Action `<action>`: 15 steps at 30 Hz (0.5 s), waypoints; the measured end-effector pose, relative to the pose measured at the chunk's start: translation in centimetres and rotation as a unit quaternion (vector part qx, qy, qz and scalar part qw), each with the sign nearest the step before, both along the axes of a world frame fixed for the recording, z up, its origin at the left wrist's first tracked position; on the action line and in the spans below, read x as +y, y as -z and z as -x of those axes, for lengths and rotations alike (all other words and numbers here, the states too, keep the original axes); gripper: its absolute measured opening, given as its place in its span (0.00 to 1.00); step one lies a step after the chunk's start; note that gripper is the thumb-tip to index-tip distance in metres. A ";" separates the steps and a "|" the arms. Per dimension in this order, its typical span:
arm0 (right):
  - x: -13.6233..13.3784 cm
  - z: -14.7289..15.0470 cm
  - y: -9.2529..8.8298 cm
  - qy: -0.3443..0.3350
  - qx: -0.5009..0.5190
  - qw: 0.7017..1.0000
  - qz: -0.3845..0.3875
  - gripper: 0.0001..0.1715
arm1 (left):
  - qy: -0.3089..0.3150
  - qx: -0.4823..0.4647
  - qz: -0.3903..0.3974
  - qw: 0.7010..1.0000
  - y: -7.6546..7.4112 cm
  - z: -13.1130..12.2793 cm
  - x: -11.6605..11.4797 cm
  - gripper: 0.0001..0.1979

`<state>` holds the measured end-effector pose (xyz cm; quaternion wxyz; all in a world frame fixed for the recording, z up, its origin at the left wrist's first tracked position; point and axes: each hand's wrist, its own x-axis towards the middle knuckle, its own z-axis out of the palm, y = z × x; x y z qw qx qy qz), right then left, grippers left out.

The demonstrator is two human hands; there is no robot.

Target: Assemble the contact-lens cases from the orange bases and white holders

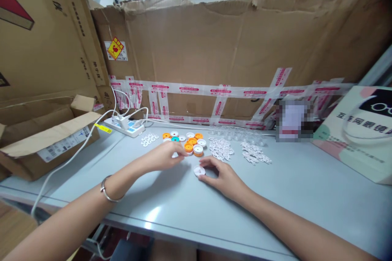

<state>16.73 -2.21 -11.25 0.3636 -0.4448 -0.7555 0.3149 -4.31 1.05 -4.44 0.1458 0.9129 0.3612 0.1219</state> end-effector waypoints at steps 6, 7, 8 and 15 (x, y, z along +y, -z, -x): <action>0.0 0.1 -0.3 0.000 -0.011 1.000 -0.005 0.21 | -0.038 0.085 0.011 0.996 -0.7 3.0 1.0 0.08; 0.0 0.1 -0.3 -0.002 -0.014 1.000 -0.010 0.21 | -0.038 0.087 0.014 0.995 -0.6 3.1 1.0 0.08; 0.0 0.0 -0.4 -0.004 -0.018 1.000 -0.013 0.22 | -0.038 0.088 0.016 0.995 -0.4 3.1 1.0 0.09; -0.1 0.0 -0.5 -0.001 -0.021 1.000 -0.019 0.22 | -0.026 0.079 -0.003 0.997 1.4 2.8 1.7 0.08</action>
